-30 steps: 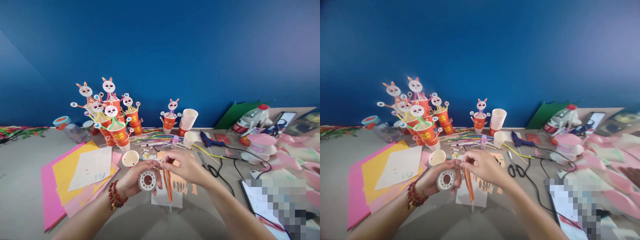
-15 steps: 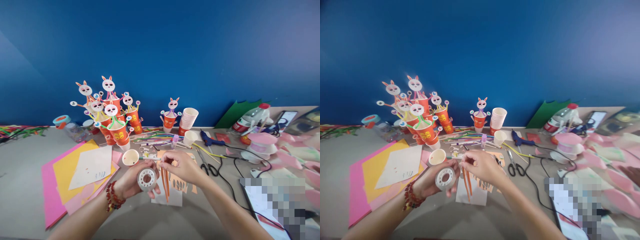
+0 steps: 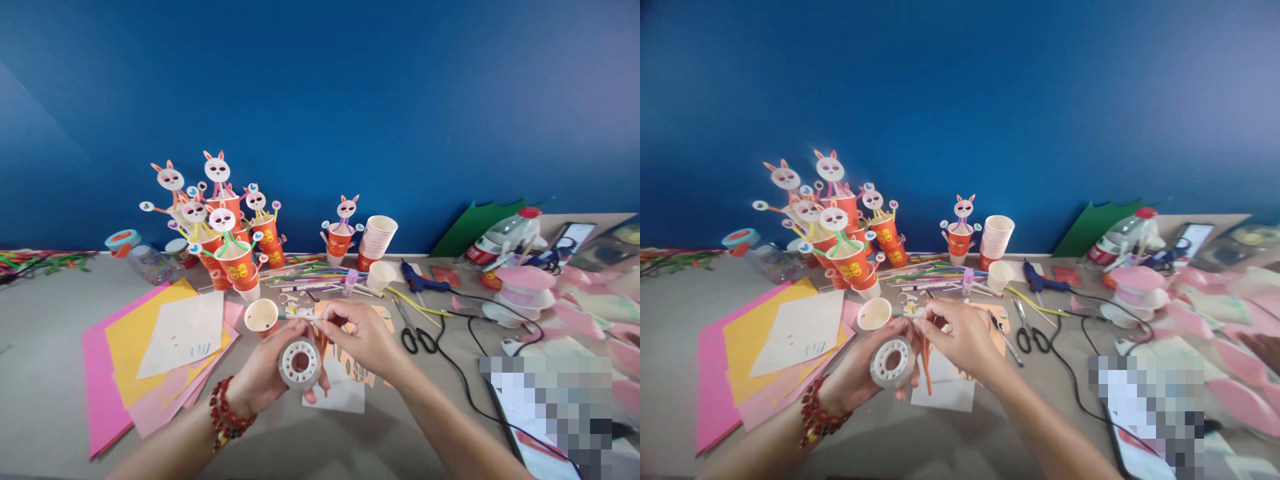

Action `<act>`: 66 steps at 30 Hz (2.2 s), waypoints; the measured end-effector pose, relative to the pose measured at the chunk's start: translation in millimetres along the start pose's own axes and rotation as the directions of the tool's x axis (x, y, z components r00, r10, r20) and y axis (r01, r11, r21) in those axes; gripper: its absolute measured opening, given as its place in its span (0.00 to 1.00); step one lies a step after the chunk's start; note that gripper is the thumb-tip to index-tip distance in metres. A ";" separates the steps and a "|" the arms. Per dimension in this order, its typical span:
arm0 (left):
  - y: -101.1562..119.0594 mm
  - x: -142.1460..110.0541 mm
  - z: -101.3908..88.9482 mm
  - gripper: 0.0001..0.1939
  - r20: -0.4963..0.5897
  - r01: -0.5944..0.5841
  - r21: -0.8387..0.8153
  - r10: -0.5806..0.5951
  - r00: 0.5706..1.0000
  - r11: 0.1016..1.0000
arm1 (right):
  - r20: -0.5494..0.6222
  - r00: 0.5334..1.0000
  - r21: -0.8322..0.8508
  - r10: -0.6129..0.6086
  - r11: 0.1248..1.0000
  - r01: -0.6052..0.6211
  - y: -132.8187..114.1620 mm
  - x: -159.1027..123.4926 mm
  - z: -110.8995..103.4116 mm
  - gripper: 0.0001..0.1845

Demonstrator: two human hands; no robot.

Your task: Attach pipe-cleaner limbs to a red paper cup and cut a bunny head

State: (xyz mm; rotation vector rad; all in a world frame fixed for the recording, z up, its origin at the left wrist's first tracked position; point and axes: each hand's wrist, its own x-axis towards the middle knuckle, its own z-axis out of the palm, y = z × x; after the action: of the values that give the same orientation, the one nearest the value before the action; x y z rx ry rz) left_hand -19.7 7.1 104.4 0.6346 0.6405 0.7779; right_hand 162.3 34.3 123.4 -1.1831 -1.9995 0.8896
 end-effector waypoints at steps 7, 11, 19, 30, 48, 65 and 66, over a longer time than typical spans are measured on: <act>6.7 -2.3 1.3 0.13 -0.009 -0.019 0.096 0.020 1.000 0.995 | -0.011 1.000 -0.065 -0.013 0.998 0.012 1.5 0.9 0.1 0.11; 12.7 -5.0 -0.9 0.13 -0.005 0.000 0.148 0.001 1.000 0.989 | -0.001 1.000 -0.057 0.022 0.998 -0.022 3.1 2.4 -0.6 0.11; 21.7 -7.4 -2.5 0.15 -0.019 0.031 0.179 -0.028 0.999 0.983 | 0.006 0.999 -0.032 0.048 0.998 -0.048 1.6 3.3 0.5 0.09; 23.8 -9.8 -3.4 0.17 -0.003 0.005 0.188 -0.005 1.000 0.982 | 0.040 0.998 0.133 0.049 0.990 -0.054 -2.6 1.4 -0.7 0.08; 0.1 -6.5 12.1 0.16 -0.176 -0.398 0.575 0.584 0.792 0.714 | -0.304 0.833 -0.340 -0.462 0.870 0.358 -14.3 -38.1 46.4 0.20; -11.3 5.9 -12.8 0.16 -0.095 -0.392 0.680 0.605 0.791 0.620 | -0.152 0.923 -0.154 -0.353 0.931 0.330 -13.2 -31.6 23.2 0.08; -11.2 4.8 -12.9 0.14 -0.073 -0.390 0.701 0.604 0.794 0.598 | -0.153 0.942 -0.017 -0.297 0.954 0.298 -13.7 -31.3 19.2 0.07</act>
State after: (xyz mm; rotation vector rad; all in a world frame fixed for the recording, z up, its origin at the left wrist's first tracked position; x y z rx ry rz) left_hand -21.5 8.2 86.8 1.4199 1.0661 1.2147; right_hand 152.9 -3.3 117.8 -0.8843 -1.9782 0.6318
